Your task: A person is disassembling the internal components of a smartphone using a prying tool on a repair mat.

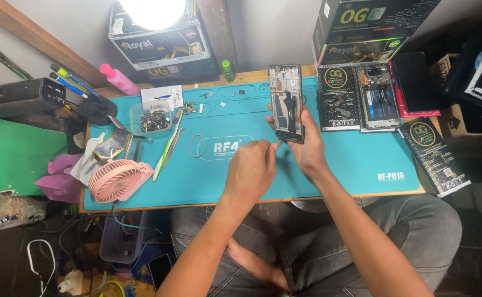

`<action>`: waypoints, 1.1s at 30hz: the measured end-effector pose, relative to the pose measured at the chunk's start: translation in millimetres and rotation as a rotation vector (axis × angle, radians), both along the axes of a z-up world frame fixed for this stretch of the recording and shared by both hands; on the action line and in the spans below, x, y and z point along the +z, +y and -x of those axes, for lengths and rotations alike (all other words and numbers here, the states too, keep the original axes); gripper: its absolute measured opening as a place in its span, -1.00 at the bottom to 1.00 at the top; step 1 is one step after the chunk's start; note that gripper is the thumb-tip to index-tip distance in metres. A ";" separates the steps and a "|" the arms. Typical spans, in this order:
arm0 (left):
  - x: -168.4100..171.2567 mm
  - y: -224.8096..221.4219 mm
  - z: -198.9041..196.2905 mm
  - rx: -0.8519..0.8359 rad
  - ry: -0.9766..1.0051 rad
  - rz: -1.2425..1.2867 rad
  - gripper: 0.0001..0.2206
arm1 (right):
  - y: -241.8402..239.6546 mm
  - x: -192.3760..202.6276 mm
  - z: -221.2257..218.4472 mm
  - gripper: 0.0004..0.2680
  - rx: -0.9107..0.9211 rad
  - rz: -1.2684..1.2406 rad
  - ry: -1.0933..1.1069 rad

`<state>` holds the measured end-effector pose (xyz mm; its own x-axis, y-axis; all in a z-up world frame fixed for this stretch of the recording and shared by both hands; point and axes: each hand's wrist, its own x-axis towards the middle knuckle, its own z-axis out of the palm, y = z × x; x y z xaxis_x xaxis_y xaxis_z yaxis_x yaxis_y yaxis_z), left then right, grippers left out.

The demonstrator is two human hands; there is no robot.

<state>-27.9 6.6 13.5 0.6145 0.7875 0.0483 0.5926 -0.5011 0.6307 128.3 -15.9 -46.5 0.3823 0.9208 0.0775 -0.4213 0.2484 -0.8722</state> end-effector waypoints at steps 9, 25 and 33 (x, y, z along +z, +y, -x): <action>-0.6 -1.7 -5.5 0.016 -0.040 0.050 -0.79 | 0.8 -15.0 -2.3 -0.51 -0.022 0.021 0.035; 7.0 0.6 -6.0 0.033 0.005 0.077 -0.91 | -3.1 -10.6 -0.5 -0.53 -0.040 0.020 0.032; 47.4 -2.5 45.3 -0.055 -0.130 0.255 -0.57 | -1.1 -13.5 -0.5 -0.53 -0.033 0.058 0.095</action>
